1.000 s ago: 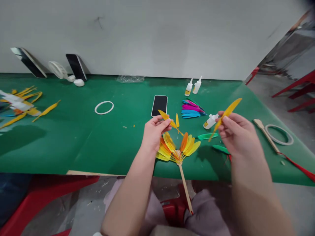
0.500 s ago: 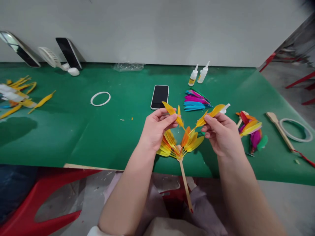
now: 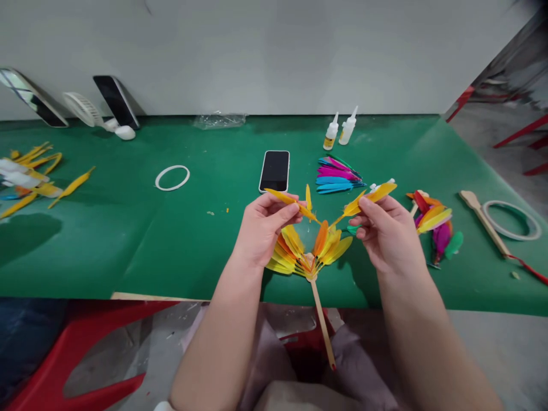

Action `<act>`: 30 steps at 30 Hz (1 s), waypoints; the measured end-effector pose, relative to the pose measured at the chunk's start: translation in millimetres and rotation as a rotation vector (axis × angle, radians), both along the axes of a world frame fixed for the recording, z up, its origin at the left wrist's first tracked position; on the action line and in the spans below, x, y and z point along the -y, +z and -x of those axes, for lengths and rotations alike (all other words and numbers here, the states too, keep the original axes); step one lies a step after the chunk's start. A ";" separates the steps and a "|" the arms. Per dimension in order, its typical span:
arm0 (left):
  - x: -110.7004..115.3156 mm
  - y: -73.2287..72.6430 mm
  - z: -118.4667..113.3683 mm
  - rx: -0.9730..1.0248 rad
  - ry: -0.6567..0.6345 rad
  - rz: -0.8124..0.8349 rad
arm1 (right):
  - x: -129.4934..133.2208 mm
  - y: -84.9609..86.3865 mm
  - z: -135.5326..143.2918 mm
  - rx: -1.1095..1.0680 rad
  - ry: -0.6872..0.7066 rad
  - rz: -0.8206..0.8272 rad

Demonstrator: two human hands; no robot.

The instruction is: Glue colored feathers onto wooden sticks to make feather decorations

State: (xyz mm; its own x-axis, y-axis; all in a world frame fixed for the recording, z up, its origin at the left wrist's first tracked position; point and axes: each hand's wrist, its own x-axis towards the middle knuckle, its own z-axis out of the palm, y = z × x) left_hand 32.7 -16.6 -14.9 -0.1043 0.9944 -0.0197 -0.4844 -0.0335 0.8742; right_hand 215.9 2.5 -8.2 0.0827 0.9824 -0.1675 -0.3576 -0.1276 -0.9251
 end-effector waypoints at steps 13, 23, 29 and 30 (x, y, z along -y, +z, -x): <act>0.6 1.6 3.2 0.050 0.029 -0.021 | -2.2 -0.1 -4.0 0.030 -0.029 -0.012; 0.1 1.0 8.8 0.057 0.052 -0.033 | -2.5 -2.4 -2.7 0.043 -0.024 -0.031; 0.3 -3.9 12.5 -0.022 0.048 -0.020 | -0.9 -6.8 -1.6 0.045 -0.035 -0.055; 0.5 -5.0 11.8 -0.047 0.032 -0.006 | -0.5 -8.0 -0.3 0.047 -0.031 -0.057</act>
State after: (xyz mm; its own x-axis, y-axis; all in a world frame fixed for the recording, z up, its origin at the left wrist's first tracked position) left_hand 20.9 -17.0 -19.9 -0.1371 0.9905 -0.0082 -0.4415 -0.0537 0.8956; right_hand 216.2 3.0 -16.2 0.1195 0.9871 -0.1063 -0.3163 -0.0636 -0.9465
